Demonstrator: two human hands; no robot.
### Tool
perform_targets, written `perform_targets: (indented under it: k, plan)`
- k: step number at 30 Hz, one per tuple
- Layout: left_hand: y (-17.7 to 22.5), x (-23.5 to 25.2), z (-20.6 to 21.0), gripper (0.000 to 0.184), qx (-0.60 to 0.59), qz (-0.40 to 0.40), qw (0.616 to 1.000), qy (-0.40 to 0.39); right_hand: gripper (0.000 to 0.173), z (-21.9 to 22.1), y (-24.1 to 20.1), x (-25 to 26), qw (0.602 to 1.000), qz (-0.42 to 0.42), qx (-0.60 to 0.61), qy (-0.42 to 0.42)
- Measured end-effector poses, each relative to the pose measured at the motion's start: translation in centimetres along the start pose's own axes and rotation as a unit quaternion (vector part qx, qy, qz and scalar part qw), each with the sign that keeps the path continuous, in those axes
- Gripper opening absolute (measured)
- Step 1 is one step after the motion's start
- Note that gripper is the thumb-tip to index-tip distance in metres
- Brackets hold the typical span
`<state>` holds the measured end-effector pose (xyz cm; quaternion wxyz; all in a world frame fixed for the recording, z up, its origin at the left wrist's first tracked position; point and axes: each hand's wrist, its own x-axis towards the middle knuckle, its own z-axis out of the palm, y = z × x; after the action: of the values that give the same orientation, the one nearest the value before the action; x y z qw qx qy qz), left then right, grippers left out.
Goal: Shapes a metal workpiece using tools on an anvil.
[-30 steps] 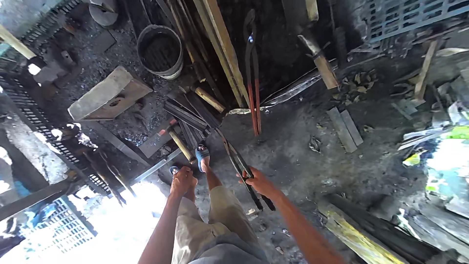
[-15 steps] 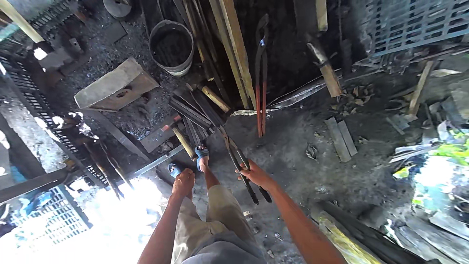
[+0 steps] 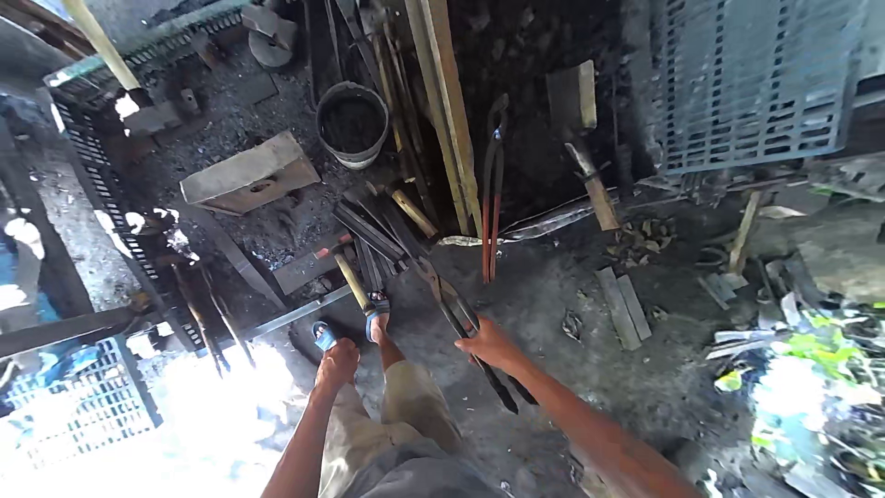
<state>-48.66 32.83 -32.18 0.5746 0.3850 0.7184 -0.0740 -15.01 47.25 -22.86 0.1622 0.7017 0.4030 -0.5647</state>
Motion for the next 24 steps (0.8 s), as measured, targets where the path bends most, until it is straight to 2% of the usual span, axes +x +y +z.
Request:
perform_targets:
  k: [3, 6, 9, 14, 16, 17, 19, 22, 24]
  plan:
    - [-0.7, -1.7, -0.5, 0.038, -0.05, 0.006, 0.999, 0.012, 0.054, -3.0, -2.7, -5.1, 0.997, 0.004, 0.067, -0.03]
    - [-1.5, -2.1, -0.5, 0.039, -0.072, 0.006, 0.997, 0.021, 0.057, -6.0, -4.7, -7.3, 0.998, 0.009, 0.05, -0.023]
    - [-2.1, -1.9, -0.7, 0.04, -0.08, 0.0, 0.997, 0.011, 0.059, -7.1, -5.4, -6.3, 0.999, 0.037, 0.007, -0.001]
    - [-2.0, -2.2, -1.8, 0.042, -0.13, 0.024, 0.991, 0.031, 0.046, -7.1, -5.6, -4.5, 0.997, 0.071, -0.037, 0.02]
    - [-1.9, -2.6, -2.6, 0.043, -0.139, 0.03, 0.989, 0.04, 0.061, -7.6, -6.7, -5.0, 0.99, 0.05, -0.125, 0.033]
    - [-1.9, -2.8, -2.9, 0.044, -0.139, 0.033, 0.989, 0.041, 0.074, -7.8, -7.5, -5.4, 0.974, 0.034, -0.218, 0.05]
    - [-1.8, -3.0, -3.7, 0.045, -0.137, 0.035, 0.989, 0.041, 0.091, -8.5, -9.0, -6.0, 0.909, 0.003, -0.403, 0.106]
    - [-1.3, -3.4, -5.0, 0.046, -0.145, 0.042, 0.987, 0.051, 0.086, -9.9, -10.1, -5.7, 0.824, -0.025, -0.539, 0.175]
    - [-1.2, -3.6, -6.0, 0.046, -0.148, 0.051, 0.986, 0.064, 0.085, -10.3, -10.6, -5.0, 0.794, -0.034, -0.568, 0.213]
